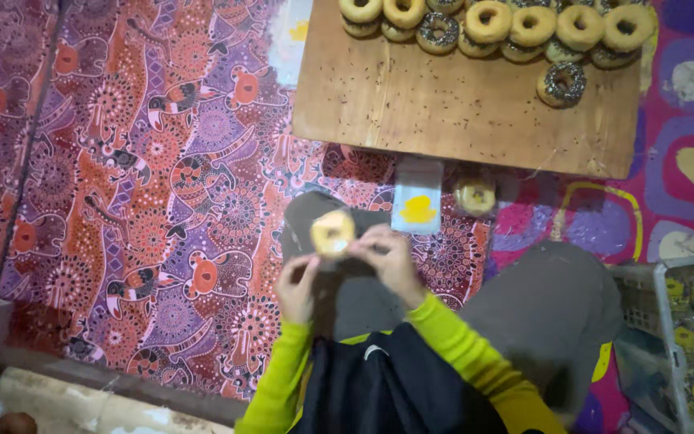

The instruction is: The person sits on a patterned floor mat and repeatedly picks donuts from a wooden board, places them into small clear plastic bags, and sets the filled bags into a white plastic crate. The donuts include plain and seeded varieties.

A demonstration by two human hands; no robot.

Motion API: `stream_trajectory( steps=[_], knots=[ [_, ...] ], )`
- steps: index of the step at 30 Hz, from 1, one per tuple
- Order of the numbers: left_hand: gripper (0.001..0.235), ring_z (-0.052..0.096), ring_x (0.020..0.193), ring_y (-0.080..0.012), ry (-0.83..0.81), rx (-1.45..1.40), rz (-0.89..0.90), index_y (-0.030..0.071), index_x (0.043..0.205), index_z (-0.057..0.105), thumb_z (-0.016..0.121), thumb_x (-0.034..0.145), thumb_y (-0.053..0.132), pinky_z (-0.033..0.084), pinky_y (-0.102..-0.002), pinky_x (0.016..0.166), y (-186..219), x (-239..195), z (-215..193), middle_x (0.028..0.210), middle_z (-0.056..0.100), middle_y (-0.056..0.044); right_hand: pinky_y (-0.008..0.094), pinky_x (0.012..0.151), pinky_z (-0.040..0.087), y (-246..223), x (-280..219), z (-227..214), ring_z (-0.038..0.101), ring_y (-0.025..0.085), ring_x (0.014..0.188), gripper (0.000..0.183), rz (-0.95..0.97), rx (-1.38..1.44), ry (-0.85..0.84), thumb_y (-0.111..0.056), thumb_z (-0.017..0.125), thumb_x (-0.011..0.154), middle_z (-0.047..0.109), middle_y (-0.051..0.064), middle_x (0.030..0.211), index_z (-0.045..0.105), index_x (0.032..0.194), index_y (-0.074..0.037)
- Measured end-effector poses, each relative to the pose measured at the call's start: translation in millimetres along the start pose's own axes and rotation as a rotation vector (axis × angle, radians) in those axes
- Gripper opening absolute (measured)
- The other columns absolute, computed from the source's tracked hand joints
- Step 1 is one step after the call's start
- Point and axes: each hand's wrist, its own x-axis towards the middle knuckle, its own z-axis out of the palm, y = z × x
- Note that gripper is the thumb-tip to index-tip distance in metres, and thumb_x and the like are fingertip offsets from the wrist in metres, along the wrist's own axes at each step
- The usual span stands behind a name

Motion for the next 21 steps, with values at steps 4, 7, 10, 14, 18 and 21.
stream_trajectory(
  steps=[4,7,10,14,18,21],
  knots=[
    [0.031,0.061,0.071,-0.0082,-0.119,-0.178,-0.493,-0.003,0.118,0.067,0.075,0.09,0.009,0.048,-0.021,0.063,-54,-34,-12,0.086,0.072,-0.003,0.03,0.088,0.054,51,-39,25,0.066,0.016,0.097,0.031,0.466,0.389,0.004,-0.008,0.084,0.09,0.07,0.01,0.105,0.067,0.115,0.002],
    [0.038,0.056,0.062,-0.011,-0.37,-0.154,-0.66,-0.002,0.125,0.067,0.075,0.091,0.014,0.043,-0.023,0.054,-67,-51,30,0.085,0.071,-0.008,0.03,0.09,0.055,64,-48,-19,0.068,0.014,0.102,0.043,0.531,0.572,-0.008,-0.01,0.08,0.084,0.069,0.005,0.112,0.06,0.122,-0.004],
    [0.074,0.066,0.101,-0.011,-0.596,-0.364,-0.494,0.02,0.148,0.039,0.075,0.084,0.021,0.058,-0.027,0.079,-66,-5,110,0.133,0.059,-0.002,0.029,0.092,0.057,56,-1,-123,0.069,0.014,0.107,0.034,0.307,0.479,0.425,-0.028,0.063,0.1,0.071,0.006,0.119,0.065,0.125,-0.005],
    [0.072,0.055,0.141,-0.0323,-0.684,0.539,0.006,0.022,0.161,0.048,0.072,0.098,0.046,0.045,-0.045,0.126,-70,97,192,0.151,0.058,-0.011,0.043,0.082,0.053,38,42,-200,0.069,0.029,0.095,0.042,0.297,-0.866,0.73,-0.036,0.078,0.087,0.071,0.016,0.108,0.065,0.112,-0.006],
    [0.105,0.015,0.154,-0.0402,-0.885,1.232,-0.107,0.024,0.158,0.03,0.08,0.075,0.065,0.012,-0.066,0.12,-77,159,232,0.165,0.026,-0.011,0.049,0.08,0.05,48,97,-151,0.065,0.039,0.096,0.045,-0.126,-1.244,0.41,-0.042,0.077,0.08,0.067,0.023,0.109,0.066,0.104,-0.006],
    [0.111,0.015,0.155,-0.0376,-0.999,1.404,-0.029,0.027,0.158,0.033,0.082,0.067,0.069,0.0,-0.073,0.121,-84,163,244,0.166,0.027,-0.009,0.05,0.088,0.046,66,148,-112,0.06,0.041,0.107,0.048,-0.043,-1.088,-0.163,-0.042,0.073,0.083,0.062,0.025,0.118,0.064,0.113,-0.005]
  ],
)
